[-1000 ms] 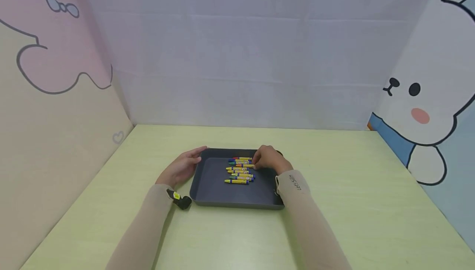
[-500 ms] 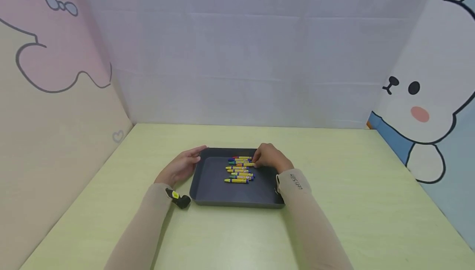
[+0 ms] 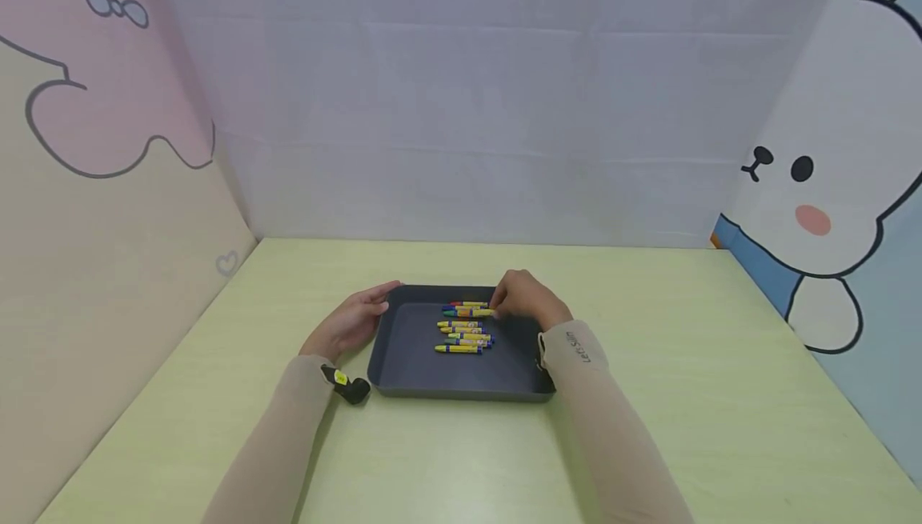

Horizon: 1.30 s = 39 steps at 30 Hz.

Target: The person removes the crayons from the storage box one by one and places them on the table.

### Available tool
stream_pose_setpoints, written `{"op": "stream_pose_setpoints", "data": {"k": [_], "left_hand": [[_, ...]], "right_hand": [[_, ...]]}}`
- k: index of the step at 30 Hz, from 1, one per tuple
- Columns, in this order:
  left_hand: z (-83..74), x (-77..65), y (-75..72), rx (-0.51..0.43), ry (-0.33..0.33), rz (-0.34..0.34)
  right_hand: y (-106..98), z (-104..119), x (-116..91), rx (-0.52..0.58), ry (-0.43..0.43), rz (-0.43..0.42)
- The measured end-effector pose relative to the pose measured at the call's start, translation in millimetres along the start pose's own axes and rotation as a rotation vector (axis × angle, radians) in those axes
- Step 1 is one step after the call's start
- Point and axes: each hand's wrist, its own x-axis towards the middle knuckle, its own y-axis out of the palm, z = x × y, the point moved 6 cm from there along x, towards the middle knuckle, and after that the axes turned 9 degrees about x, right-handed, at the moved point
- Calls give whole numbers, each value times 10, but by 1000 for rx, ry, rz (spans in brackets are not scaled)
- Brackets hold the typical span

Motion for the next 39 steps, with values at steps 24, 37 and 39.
{"op": "stream_pose_setpoints", "data": {"k": [24, 37, 39], "left_hand": [[7, -7, -30, 17, 0, 8], [14, -4, -29, 7, -10, -1], [10, -7, -25, 4, -10, 1]], "right_hand": [[-322, -56, -223, 20, -179, 41], [-488, -225, -441, 0, -262, -40], [-510, -269, -475, -9, -270, -54]]}}
